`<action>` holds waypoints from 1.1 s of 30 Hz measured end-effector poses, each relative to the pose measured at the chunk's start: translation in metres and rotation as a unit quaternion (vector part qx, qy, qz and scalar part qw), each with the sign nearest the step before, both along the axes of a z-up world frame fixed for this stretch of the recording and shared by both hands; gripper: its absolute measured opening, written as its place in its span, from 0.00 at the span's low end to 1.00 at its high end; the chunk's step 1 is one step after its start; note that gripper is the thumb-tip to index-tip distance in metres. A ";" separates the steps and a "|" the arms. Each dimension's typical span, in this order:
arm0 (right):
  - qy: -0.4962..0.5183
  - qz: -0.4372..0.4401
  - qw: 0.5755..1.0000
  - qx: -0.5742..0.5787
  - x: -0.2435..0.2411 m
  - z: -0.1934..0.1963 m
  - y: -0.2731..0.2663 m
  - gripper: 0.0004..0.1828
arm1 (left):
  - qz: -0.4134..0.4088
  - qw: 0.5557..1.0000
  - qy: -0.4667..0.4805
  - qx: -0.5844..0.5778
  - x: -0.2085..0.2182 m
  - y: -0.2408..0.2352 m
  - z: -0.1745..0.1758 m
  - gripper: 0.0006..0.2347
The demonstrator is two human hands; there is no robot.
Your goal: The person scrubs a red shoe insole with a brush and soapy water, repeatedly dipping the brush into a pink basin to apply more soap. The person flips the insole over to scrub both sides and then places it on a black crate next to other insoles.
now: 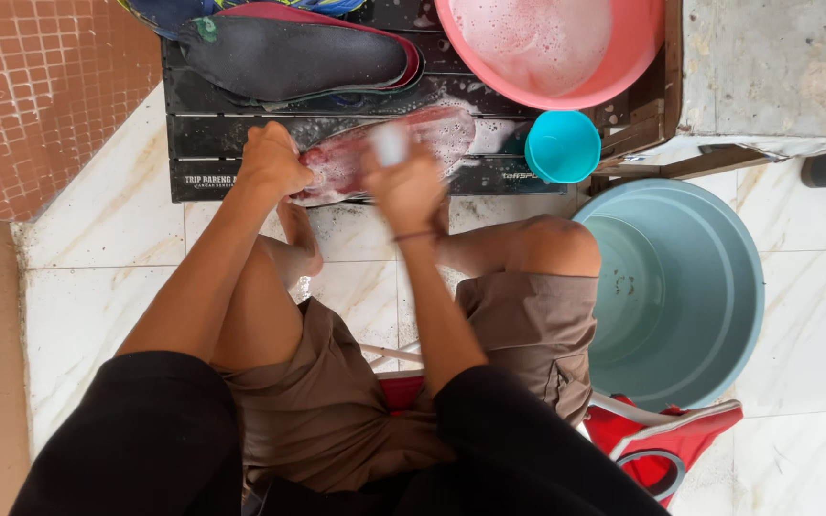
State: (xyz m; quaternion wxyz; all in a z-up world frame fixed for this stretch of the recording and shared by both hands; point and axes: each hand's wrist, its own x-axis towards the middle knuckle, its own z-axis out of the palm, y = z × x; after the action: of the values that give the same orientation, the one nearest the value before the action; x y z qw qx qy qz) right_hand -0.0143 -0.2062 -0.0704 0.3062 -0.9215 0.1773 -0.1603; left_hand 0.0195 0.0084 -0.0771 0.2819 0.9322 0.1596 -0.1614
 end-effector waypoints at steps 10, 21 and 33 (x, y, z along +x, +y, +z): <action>-0.041 -0.039 0.996 -0.070 0.026 0.014 -0.073 0.31 | -0.014 1.000 0.003 -0.011 -0.015 -0.004 0.020 0.15; 0.003 -0.033 0.997 -0.076 0.038 0.009 -0.078 0.34 | 0.019 1.000 0.017 -0.016 -0.016 -0.011 0.050 0.12; 0.020 0.029 0.999 -0.039 0.016 -0.004 -0.039 0.32 | 0.012 1.000 0.014 -0.017 -0.019 -0.020 0.078 0.12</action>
State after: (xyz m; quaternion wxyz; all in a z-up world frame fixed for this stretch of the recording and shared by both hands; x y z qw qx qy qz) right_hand 0.0015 -0.2449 -0.0741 0.2710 -0.9404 0.1503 -0.1401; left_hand 0.0006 -0.0121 0.0010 0.2971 0.9229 0.1719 -0.1741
